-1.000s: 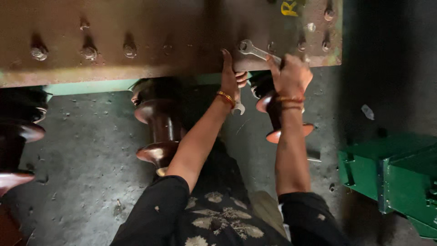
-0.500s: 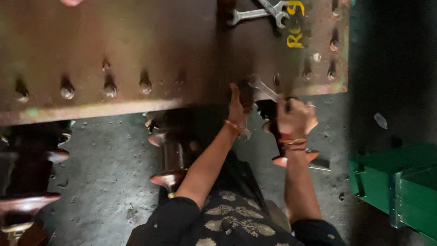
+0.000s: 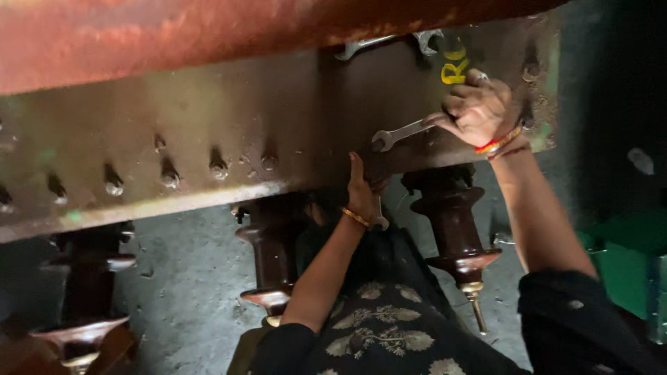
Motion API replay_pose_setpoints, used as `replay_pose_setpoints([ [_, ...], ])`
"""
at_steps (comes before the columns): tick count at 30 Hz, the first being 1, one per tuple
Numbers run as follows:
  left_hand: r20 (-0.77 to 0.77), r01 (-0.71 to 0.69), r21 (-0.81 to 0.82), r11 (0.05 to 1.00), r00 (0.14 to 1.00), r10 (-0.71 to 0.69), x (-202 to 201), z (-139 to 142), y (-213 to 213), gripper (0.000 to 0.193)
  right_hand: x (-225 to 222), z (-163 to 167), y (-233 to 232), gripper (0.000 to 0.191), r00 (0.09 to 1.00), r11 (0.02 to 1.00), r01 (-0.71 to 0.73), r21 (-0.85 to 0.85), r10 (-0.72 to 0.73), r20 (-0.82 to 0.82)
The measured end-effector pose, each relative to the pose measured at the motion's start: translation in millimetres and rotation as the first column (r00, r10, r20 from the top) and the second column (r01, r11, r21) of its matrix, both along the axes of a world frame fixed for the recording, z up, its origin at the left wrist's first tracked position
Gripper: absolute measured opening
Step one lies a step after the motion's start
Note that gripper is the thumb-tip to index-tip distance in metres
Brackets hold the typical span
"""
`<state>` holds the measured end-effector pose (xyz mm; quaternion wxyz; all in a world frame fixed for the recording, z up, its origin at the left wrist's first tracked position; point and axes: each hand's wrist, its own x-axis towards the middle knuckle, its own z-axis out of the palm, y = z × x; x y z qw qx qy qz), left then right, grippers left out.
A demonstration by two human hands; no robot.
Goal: The person uses two open-ended wrenches to tighten a series of bolts on a metal plate attached to a large machine. They work systematically across the plate, using one wrench to hold the bolt head and the other to turn the nut.
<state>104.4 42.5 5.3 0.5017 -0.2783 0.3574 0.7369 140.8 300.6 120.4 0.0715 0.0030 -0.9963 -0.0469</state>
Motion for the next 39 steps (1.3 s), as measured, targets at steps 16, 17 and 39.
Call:
replay_pose_setpoints([
  [16,-0.199,-0.012,0.167,0.986,0.979,0.046,-13.4,-0.9,0.4,0.069,4.6,-8.7,-30.0,0.051,0.956,0.907,0.264,-0.328,-0.290,-0.033],
  [17,-0.195,0.011,0.058,0.998,0.981,0.000,-16.0,-0.3,0.2,0.072,4.5,-12.7,-30.8,0.053,0.951,0.899,0.285,-0.334,-0.310,-0.023],
  [39,-0.388,0.055,0.213,0.975,0.921,0.033,-29.1,-40.2,31.1,0.100,40.8,-29.1,-105.5,0.056,0.678,0.718,0.670,-0.190,-0.695,-0.238],
])
